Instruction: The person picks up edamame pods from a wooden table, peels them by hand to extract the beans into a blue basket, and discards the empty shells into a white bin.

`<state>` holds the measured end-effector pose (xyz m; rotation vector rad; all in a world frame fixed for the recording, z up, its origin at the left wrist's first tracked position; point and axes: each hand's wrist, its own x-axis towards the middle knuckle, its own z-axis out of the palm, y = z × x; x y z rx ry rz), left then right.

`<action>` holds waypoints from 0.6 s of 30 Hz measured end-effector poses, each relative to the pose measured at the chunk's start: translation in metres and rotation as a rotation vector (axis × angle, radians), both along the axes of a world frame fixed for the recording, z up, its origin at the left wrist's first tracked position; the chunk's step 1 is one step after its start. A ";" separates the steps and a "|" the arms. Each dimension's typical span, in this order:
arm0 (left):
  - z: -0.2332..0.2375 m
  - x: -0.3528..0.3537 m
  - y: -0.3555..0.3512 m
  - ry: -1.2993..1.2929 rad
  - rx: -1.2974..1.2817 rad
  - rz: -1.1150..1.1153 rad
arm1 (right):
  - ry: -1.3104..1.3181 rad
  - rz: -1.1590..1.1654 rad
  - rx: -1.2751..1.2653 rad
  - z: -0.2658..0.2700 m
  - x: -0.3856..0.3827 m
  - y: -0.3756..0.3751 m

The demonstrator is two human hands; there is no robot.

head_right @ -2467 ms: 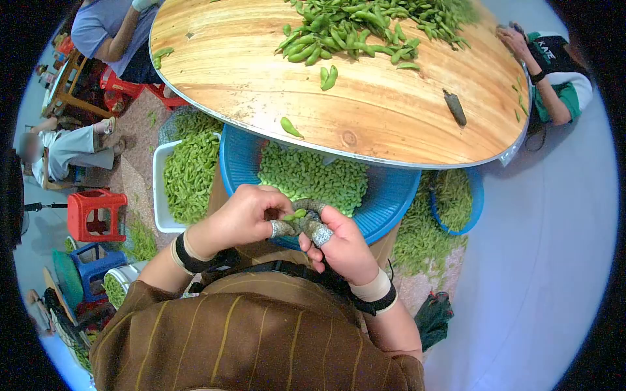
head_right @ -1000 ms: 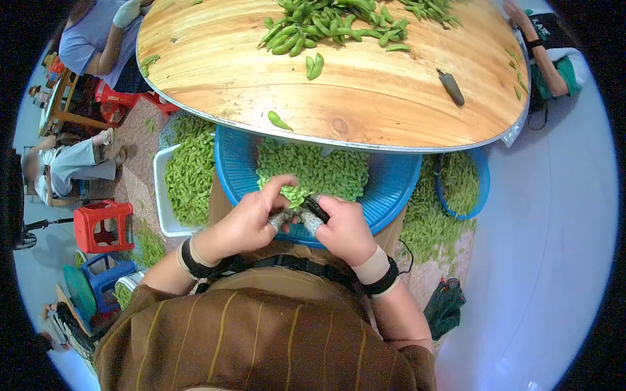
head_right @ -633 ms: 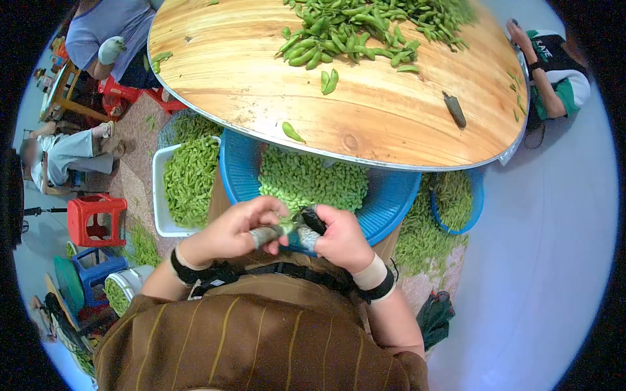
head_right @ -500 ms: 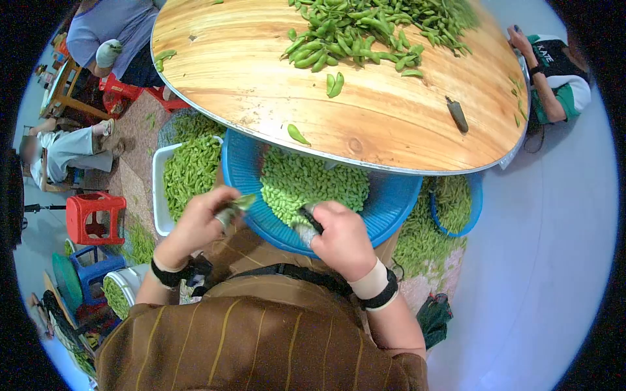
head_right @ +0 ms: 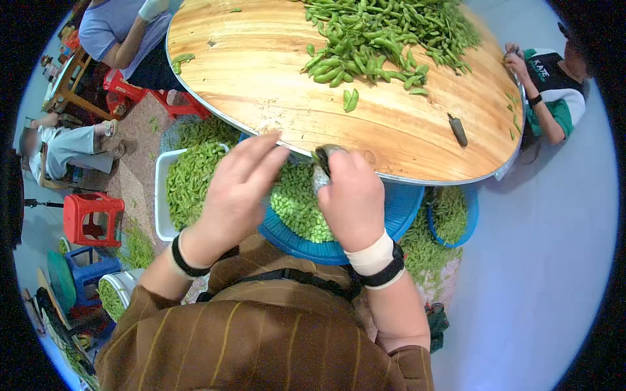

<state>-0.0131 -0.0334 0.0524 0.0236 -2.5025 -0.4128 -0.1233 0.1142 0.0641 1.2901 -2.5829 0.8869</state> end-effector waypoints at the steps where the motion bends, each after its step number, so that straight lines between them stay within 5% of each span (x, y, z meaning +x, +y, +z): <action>1: 0.000 -0.011 0.004 0.015 -0.053 -0.037 | -0.030 -0.014 -0.073 -0.002 0.000 0.004; 5: -0.004 -0.024 0.006 -0.114 -0.159 -0.133 | -0.331 -0.133 -0.164 -0.008 0.004 0.032; 7: -0.006 -0.009 -0.007 -0.251 -0.228 0.248 | -0.313 -0.114 -0.198 -0.011 0.005 0.045; 9: -0.014 0.002 -0.028 -0.266 -0.386 0.711 | -0.669 -0.166 -0.259 -0.002 0.013 0.051; 11: 0.005 0.016 -0.027 -0.211 -0.382 0.736 | -0.776 -0.130 -0.307 -0.005 0.018 0.052; 13: 0.009 0.024 -0.013 -0.094 -0.015 0.337 | -1.079 -0.066 -0.351 -0.009 0.023 0.047; 15: 0.009 0.026 0.010 -0.221 0.458 -0.013 | -1.102 -0.009 -0.428 -0.011 0.032 0.038; 17: 0.002 0.024 0.032 -0.361 1.040 -0.123 | -1.015 0.019 -0.418 -0.015 0.040 0.034; 18: -0.003 0.023 0.037 -0.371 1.029 -0.117 | -0.815 0.056 -0.387 -0.019 0.044 0.032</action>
